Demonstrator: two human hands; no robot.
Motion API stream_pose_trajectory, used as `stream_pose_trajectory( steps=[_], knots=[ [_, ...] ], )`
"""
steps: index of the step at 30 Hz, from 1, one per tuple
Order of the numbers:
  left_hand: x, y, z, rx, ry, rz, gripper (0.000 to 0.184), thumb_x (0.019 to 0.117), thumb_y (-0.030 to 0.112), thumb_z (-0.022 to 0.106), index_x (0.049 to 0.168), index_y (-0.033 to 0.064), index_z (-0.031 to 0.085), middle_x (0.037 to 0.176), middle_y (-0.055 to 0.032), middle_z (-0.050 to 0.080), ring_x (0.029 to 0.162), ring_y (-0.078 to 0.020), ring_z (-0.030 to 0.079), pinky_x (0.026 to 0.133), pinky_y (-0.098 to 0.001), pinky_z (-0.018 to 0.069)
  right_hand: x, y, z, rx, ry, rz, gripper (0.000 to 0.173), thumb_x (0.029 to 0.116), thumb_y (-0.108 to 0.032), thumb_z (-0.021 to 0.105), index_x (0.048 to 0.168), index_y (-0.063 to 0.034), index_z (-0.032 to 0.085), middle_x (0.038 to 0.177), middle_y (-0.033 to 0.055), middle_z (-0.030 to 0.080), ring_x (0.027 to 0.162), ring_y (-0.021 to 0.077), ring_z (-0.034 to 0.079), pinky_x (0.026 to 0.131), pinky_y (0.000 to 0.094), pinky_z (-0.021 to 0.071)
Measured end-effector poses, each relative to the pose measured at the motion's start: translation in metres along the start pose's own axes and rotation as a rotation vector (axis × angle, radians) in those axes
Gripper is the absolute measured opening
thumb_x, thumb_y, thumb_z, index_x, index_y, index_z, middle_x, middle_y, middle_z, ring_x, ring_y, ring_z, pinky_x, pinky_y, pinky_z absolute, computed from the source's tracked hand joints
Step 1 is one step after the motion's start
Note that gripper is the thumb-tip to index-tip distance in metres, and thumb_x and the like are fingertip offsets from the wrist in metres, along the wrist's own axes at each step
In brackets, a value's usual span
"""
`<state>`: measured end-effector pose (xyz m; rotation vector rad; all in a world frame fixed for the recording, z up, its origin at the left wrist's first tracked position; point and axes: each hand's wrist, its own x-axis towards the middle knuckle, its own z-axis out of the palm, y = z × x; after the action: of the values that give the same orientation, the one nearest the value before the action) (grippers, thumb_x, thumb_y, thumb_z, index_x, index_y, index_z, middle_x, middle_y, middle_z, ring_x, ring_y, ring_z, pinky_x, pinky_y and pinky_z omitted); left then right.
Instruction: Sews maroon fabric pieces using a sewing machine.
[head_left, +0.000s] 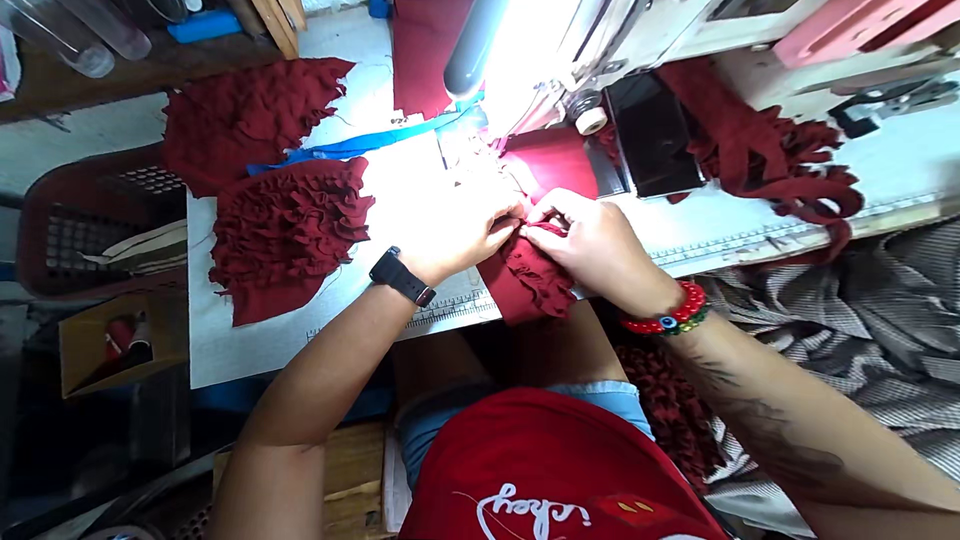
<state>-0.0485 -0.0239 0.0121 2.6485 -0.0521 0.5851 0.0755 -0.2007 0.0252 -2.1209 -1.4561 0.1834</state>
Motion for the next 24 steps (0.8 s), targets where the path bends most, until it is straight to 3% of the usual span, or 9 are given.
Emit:
stream_pose_trajectory(
  steps=[2, 6, 9, 13, 15, 18, 19, 21, 24],
  knots=[
    [-0.001, 0.002, -0.001, 0.001, 0.004, 0.002, 0.014, 0.0971, 0.019, 0.065, 0.098, 0.0152, 0.078, 0.093, -0.0025, 0.075, 0.095, -0.0177, 0.069, 0.095, -0.0435, 0.0465, 0.000, -0.002, 0.009, -0.183, 0.061, -0.104, 0.009, 0.0926, -0.013, 0.067, 0.099, -0.0056, 0.066, 0.074, 0.0128, 0.065, 0.065, 0.0338, 0.066, 0.053, 0.0529, 0.0480],
    [-0.003, 0.009, -0.016, -0.039, -0.026, -0.012, 0.018, 0.0980, 0.012, 0.061, 0.100, 0.0097, 0.079, 0.095, -0.0058, 0.076, 0.096, -0.0198, 0.070, 0.088, -0.0404, 0.0535, -0.011, -0.011, 0.003, -0.261, -0.045, -0.238, 0.016, 0.0898, -0.010, 0.068, 0.104, -0.0031, 0.071, 0.088, 0.0163, 0.066, 0.076, 0.0363, 0.068, 0.059, 0.0528, 0.0537],
    [-0.010, 0.006, -0.031, 0.019, 0.014, -0.109, 0.017, 0.0979, 0.013, 0.061, 0.102, 0.0093, 0.078, 0.100, -0.0080, 0.074, 0.101, -0.0241, 0.069, 0.094, -0.0495, 0.0504, -0.012, -0.010, -0.005, -0.226, -0.106, -0.283, 0.023, 0.0927, -0.015, 0.063, 0.109, -0.0056, 0.076, 0.092, 0.0144, 0.065, 0.075, 0.0329, 0.066, 0.058, 0.0497, 0.0526],
    [-0.009, -0.004, -0.034, 0.065, 0.051, -0.262, 0.023, 0.1004, 0.019, 0.057, 0.105, 0.0089, 0.077, 0.104, -0.0093, 0.074, 0.106, -0.0265, 0.068, 0.100, -0.0569, 0.0445, 0.005, 0.001, -0.011, -0.196, -0.129, -0.282, 0.007, 0.0891, -0.009, 0.070, 0.096, -0.0089, 0.073, 0.090, 0.0113, 0.065, 0.077, 0.0307, 0.067, 0.058, 0.0511, 0.0524],
    [0.000, -0.008, -0.026, 0.085, 0.094, -0.289, 0.023, 0.1010, 0.021, 0.056, 0.105, 0.0106, 0.077, 0.108, -0.0084, 0.073, 0.107, -0.0259, 0.067, 0.098, -0.0564, 0.0459, 0.012, 0.001, -0.015, -0.235, -0.143, -0.278, 0.018, 0.0884, -0.014, 0.077, 0.105, -0.0095, 0.070, 0.104, 0.0141, 0.062, 0.081, 0.0327, 0.067, 0.060, 0.0518, 0.0545],
    [0.015, -0.018, -0.011, 0.140, 0.060, -0.365, 0.028, 0.1017, 0.026, 0.052, 0.109, 0.0147, 0.076, 0.120, -0.0061, 0.071, 0.121, -0.0263, 0.062, 0.107, -0.0604, 0.0366, 0.022, -0.003, -0.022, -0.313, -0.193, -0.319, 0.061, 0.0880, -0.017, 0.076, 0.146, -0.0162, 0.058, 0.130, 0.0201, 0.058, 0.093, 0.0379, 0.067, 0.068, 0.0525, 0.0558],
    [0.020, -0.020, -0.007, 0.149, 0.053, -0.379, 0.028, 0.1017, 0.027, 0.052, 0.110, 0.0144, 0.076, 0.121, -0.0068, 0.071, 0.123, -0.0264, 0.061, 0.107, -0.0585, 0.0392, 0.026, -0.005, -0.024, -0.332, -0.218, -0.332, 0.066, 0.0886, -0.019, 0.077, 0.151, -0.0171, 0.054, 0.136, 0.0204, 0.057, 0.098, 0.0387, 0.067, 0.071, 0.0528, 0.0567],
    [0.027, -0.024, 0.000, 0.164, 0.022, -0.410, 0.028, 0.1004, 0.030, 0.054, 0.107, 0.0133, 0.075, 0.121, -0.0090, 0.070, 0.124, -0.0287, 0.060, 0.108, -0.0574, 0.0391, 0.033, -0.004, -0.029, -0.361, -0.251, -0.369, 0.066, 0.0888, -0.024, 0.079, 0.150, -0.0146, 0.054, 0.138, 0.0189, 0.056, 0.104, 0.0382, 0.066, 0.076, 0.0526, 0.0568],
    [0.031, -0.026, 0.005, 0.172, 0.006, -0.432, 0.028, 0.1001, 0.031, 0.056, 0.106, 0.0113, 0.075, 0.118, -0.0106, 0.070, 0.121, -0.0295, 0.062, 0.105, -0.0540, 0.0446, 0.040, 0.001, -0.032, -0.410, -0.289, -0.384, 0.058, 0.0889, -0.035, 0.080, 0.138, -0.0089, 0.063, 0.142, 0.0181, 0.056, 0.098, 0.0371, 0.067, 0.072, 0.0512, 0.0560]
  ],
)
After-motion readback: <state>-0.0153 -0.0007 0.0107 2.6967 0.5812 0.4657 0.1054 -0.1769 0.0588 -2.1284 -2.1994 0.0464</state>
